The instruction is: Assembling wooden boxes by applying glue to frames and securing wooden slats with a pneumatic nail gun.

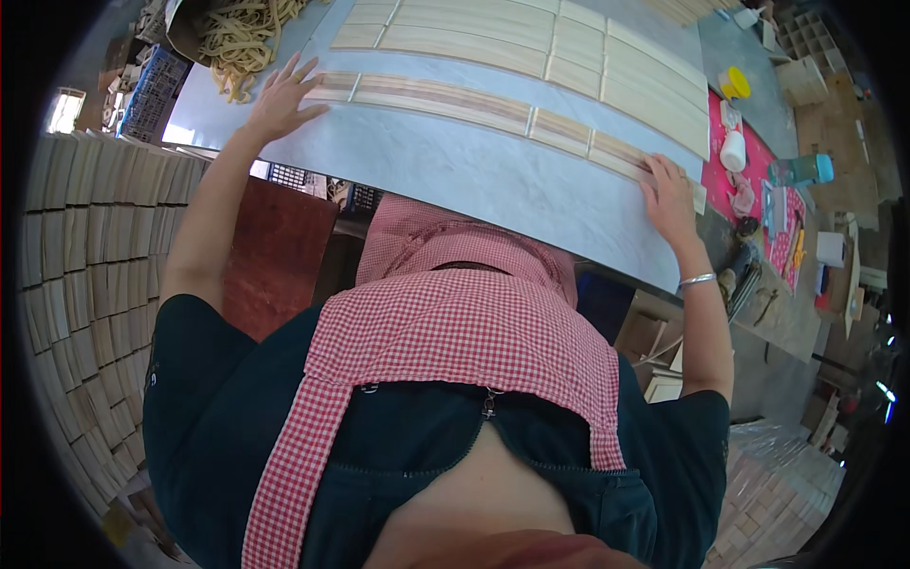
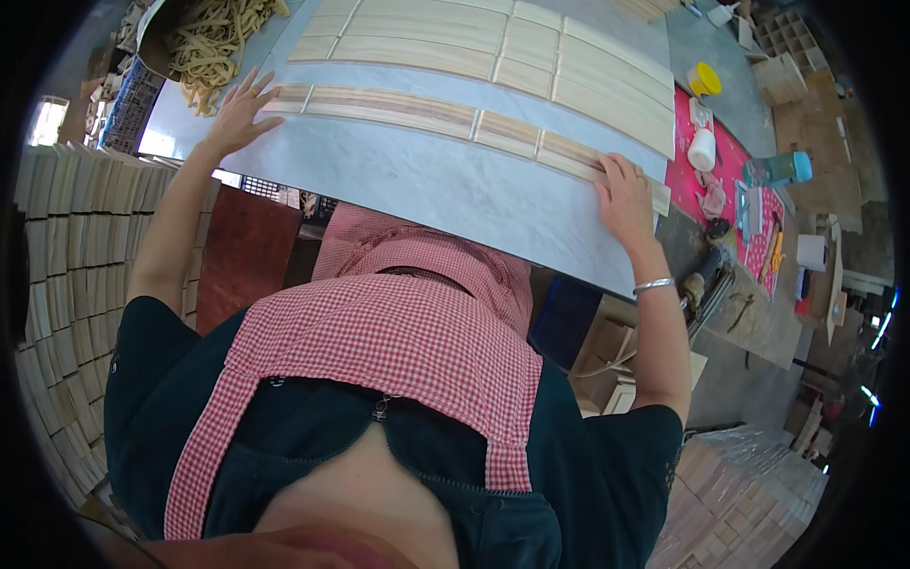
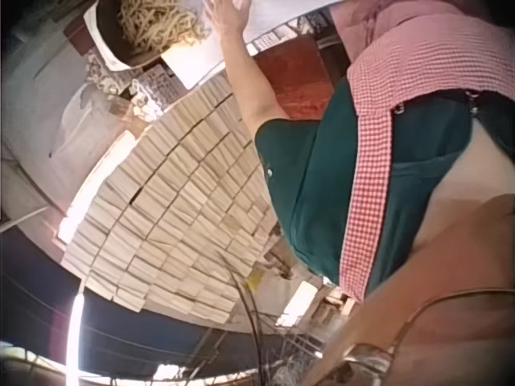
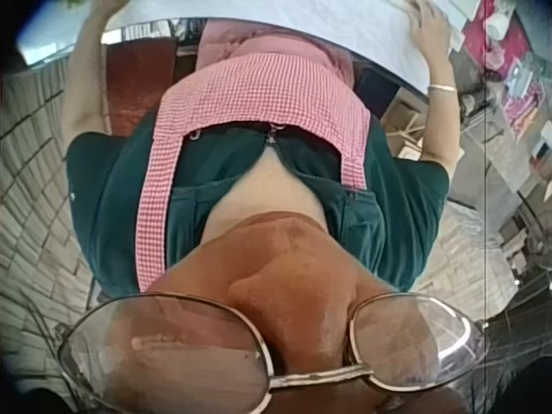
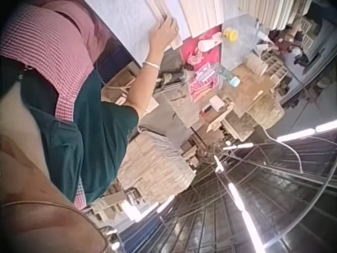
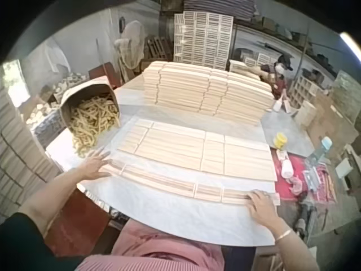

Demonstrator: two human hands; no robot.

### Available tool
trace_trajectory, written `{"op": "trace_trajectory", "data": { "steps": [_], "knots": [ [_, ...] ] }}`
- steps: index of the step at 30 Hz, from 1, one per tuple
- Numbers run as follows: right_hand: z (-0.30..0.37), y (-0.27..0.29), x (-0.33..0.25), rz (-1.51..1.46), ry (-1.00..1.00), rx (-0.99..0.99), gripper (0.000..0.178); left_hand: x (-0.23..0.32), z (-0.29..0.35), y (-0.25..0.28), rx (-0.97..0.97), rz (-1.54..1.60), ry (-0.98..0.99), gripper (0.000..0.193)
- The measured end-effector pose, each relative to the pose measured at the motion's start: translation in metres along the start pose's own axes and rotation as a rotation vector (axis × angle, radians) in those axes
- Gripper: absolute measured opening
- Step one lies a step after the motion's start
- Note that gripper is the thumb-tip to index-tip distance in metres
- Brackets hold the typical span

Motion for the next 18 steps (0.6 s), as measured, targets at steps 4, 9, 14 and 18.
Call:
{"op": "trace_trajectory", "data": {
  "steps": [4, 9, 14, 18],
  "knots": [
    [-0.026, 0.021, 0.005, 0.021, -0.023, -0.248, 0.034, -0.011, -0.007, 0.003, 0.01, 0.18, -0.001, 0.056],
    [-0.028, 0.038, 0.018, 0.053, -0.135, -0.236, 0.031, 0.019, -0.001, 0.054, -0.063, 0.142, -0.092, 0.034],
    [-0.041, 0.054, -0.009, 0.045, -0.315, -0.04, 0.022, 0.062, 0.027, 0.058, 0.026, 0.331, -0.214, 0.021],
    [-0.056, 0.038, -0.023, -0.027, -0.346, 0.099, 0.016, 0.117, 0.025, 0.073, 0.145, 0.441, -0.243, 0.025]
  ]
}}
Point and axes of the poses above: each hand's wrist, its own z-axis away from the middle knuckle, its own y-axis out of the back of the hand, x = y × z, the point moved 8 cm from there along -z, towards the middle knuckle, and after that the axes turned 5 degrees about y, right-handed, at the moved point
